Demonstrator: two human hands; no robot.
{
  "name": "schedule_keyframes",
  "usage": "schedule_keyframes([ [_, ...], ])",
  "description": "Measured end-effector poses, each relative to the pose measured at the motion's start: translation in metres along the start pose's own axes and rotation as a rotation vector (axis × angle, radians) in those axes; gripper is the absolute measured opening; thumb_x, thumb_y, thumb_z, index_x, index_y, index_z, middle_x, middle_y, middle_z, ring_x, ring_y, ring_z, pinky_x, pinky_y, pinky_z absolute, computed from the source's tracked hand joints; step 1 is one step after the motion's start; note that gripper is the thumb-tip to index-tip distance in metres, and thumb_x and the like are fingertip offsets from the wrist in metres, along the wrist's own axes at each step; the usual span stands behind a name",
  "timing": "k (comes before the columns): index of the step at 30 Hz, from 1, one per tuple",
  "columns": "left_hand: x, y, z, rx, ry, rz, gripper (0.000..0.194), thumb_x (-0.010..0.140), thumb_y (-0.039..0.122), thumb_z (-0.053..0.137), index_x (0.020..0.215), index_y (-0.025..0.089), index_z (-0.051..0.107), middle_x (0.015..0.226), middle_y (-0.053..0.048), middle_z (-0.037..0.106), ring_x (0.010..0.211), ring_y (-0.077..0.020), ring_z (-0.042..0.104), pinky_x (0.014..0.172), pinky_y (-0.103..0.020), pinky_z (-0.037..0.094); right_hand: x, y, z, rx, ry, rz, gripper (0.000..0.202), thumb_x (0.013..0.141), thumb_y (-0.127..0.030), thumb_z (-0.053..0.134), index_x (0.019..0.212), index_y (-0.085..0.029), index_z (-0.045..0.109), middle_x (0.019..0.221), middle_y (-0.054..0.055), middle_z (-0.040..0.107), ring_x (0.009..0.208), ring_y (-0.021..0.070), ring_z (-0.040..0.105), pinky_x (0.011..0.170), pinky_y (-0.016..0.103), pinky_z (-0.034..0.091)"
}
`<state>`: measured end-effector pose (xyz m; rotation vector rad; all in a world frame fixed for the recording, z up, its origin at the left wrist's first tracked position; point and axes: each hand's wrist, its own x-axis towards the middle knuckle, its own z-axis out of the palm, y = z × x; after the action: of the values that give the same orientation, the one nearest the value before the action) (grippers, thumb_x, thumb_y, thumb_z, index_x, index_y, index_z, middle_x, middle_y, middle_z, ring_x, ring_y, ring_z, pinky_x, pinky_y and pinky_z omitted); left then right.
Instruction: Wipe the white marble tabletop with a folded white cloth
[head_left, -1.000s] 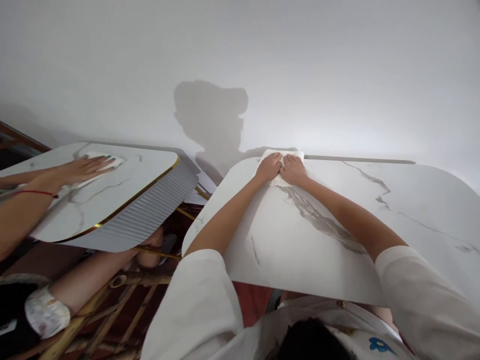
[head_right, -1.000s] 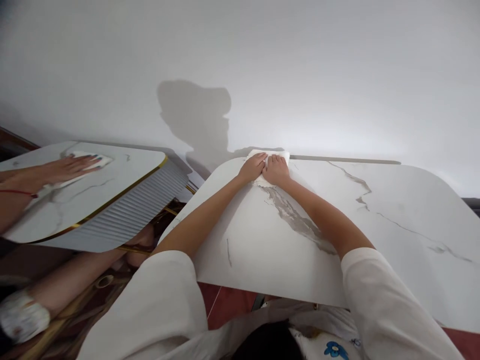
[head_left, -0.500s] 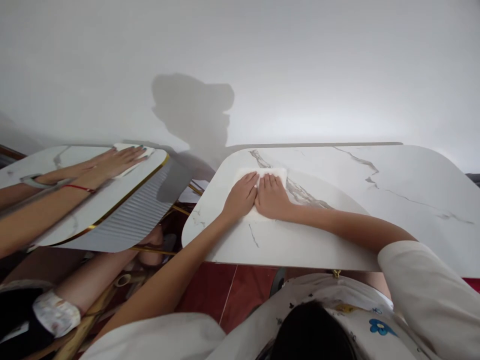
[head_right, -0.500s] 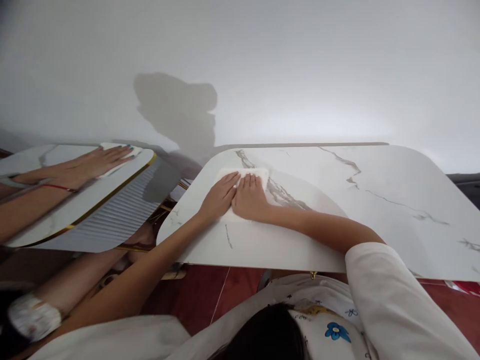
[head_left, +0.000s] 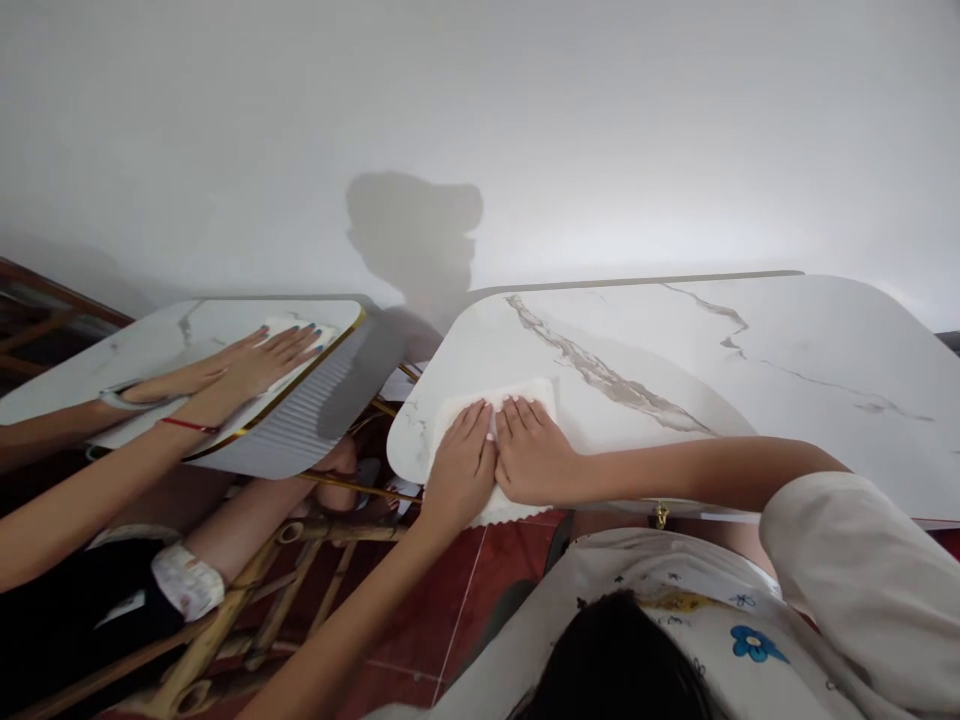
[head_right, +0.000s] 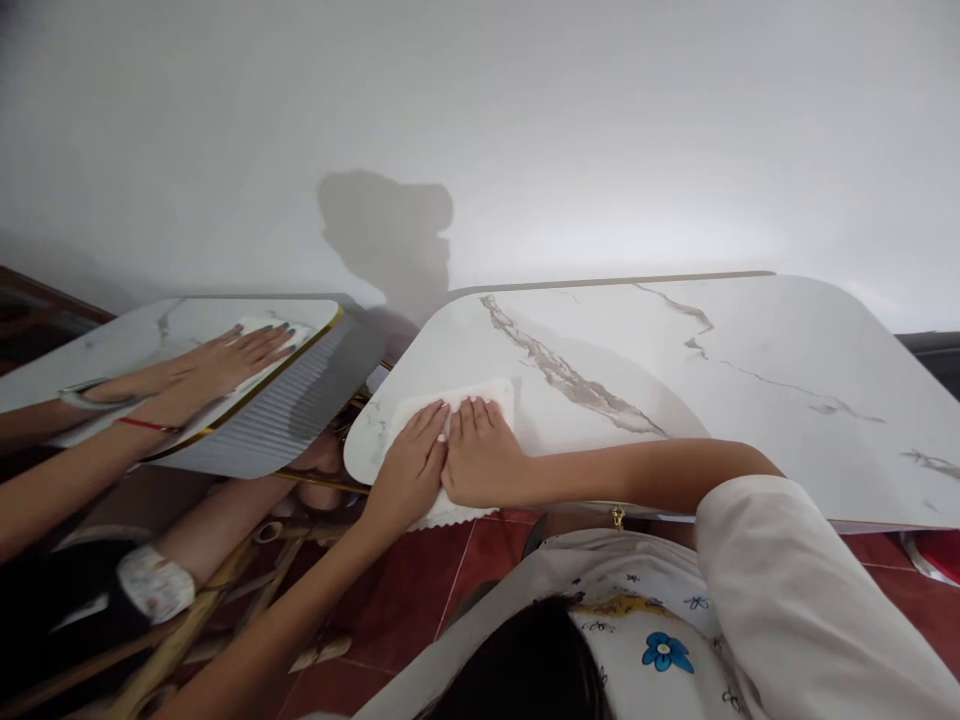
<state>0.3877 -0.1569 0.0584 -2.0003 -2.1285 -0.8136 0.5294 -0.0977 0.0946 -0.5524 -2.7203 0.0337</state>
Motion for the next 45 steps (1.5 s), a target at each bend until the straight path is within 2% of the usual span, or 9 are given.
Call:
schedule_keyframes([
  [6, -0.002, 0.046, 0.012, -0.052, -0.048, 0.031, 0.052, 0.091, 0.027, 0.024, 0.138, 0.012, 0.038, 0.143, -0.013, 0.041, 0.135, -0.0239, 0.032, 0.112, -0.049, 0.029, -0.043, 0.024, -0.018, -0.044, 0.013, 0.01, 0.058, 0.086, -0.03, 0.039, 0.132, 0.007, 0.044, 0.138, 0.027, 0.04, 0.131, 0.0331, 0.035, 0.109, 0.047, 0.024],
  [9, 0.014, 0.063, 0.022, -0.073, -0.049, 0.075, 0.051, 0.09, 0.025, 0.025, 0.135, 0.009, 0.041, 0.141, -0.016, 0.041, 0.135, -0.0238, 0.032, 0.112, -0.047, 0.029, -0.052, 0.042, -0.026, -0.09, -0.007, 0.039, 0.057, 0.087, -0.03, 0.038, 0.132, 0.005, 0.044, 0.139, 0.025, 0.041, 0.131, 0.0325, 0.035, 0.109, 0.046, 0.025],
  [12, 0.041, 0.07, 0.031, -0.082, -0.044, 0.099, 0.05, 0.088, 0.022, 0.027, 0.132, 0.004, 0.045, 0.14, -0.019, 0.043, 0.134, -0.0245, 0.034, 0.112, -0.046, 0.028, -0.044, 0.065, -0.029, -0.128, -0.032, 0.064, 0.058, 0.087, -0.03, 0.037, 0.132, 0.006, 0.043, 0.139, 0.025, 0.041, 0.13, 0.0333, 0.036, 0.109, 0.045, 0.025],
  [17, 0.099, 0.061, 0.041, -0.096, -0.013, 0.089, 0.047, 0.087, 0.019, 0.032, 0.129, 0.007, 0.048, 0.138, -0.016, 0.046, 0.132, -0.0241, 0.037, 0.112, -0.043, 0.029, -0.006, 0.112, -0.025, -0.172, -0.033, 0.081, 0.056, 0.089, -0.029, 0.035, 0.134, 0.003, 0.042, 0.14, 0.022, 0.042, 0.131, 0.0299, 0.036, 0.109, 0.042, 0.024],
  [24, 0.174, 0.026, 0.059, -0.199, 0.075, 0.059, 0.042, 0.084, 0.018, 0.039, 0.122, 0.015, 0.056, 0.132, -0.01, 0.053, 0.127, -0.0222, 0.043, 0.11, -0.043, 0.032, 0.058, 0.168, -0.009, -0.182, 0.019, 0.124, 0.053, 0.089, -0.028, 0.037, 0.132, 0.001, 0.045, 0.138, 0.02, 0.044, 0.129, 0.0278, 0.037, 0.108, 0.04, 0.024],
  [30, 0.236, -0.007, 0.076, -0.156, 0.069, 0.104, 0.041, 0.085, 0.018, 0.038, 0.121, 0.009, 0.056, 0.132, -0.013, 0.053, 0.127, -0.0224, 0.043, 0.111, -0.041, 0.03, 0.11, 0.205, 0.002, -0.192, 0.03, 0.171, 0.05, 0.089, -0.027, 0.038, 0.13, 0.001, 0.046, 0.137, 0.02, 0.045, 0.129, 0.0267, 0.038, 0.107, 0.038, 0.024],
  [33, 0.263, -0.016, 0.085, -0.139, 0.076, 0.112, 0.041, 0.085, 0.019, 0.037, 0.121, 0.009, 0.056, 0.132, -0.013, 0.053, 0.126, -0.0226, 0.044, 0.11, -0.042, 0.031, 0.129, 0.227, 0.001, -0.162, 0.036, 0.18, 0.048, 0.089, -0.028, 0.04, 0.128, -0.001, 0.047, 0.136, 0.02, 0.046, 0.128, 0.0256, 0.039, 0.105, 0.037, 0.025],
  [39, 0.302, -0.001, 0.099, -0.134, 0.056, 0.163, 0.038, 0.084, 0.018, 0.037, 0.114, 0.014, 0.06, 0.124, -0.011, 0.06, 0.12, -0.0232, 0.05, 0.106, -0.041, 0.036, 0.134, 0.266, -0.011, -0.137, 0.017, 0.209, 0.036, 0.089, -0.027, 0.04, 0.115, -0.007, 0.055, 0.117, 0.015, 0.06, 0.112, 0.0235, 0.051, 0.098, 0.035, 0.032],
  [45, 0.31, 0.024, 0.104, -0.13, 0.014, 0.272, 0.034, 0.085, 0.017, 0.036, 0.106, 0.014, 0.062, 0.113, -0.011, 0.064, 0.11, -0.0233, 0.056, 0.1, -0.038, 0.042, 0.112, 0.274, -0.016, -0.226, 0.036, 0.314, 0.042, 0.091, -0.029, 0.038, 0.121, -0.003, 0.051, 0.12, 0.018, 0.059, 0.113, 0.0281, 0.051, 0.098, 0.037, 0.032],
])
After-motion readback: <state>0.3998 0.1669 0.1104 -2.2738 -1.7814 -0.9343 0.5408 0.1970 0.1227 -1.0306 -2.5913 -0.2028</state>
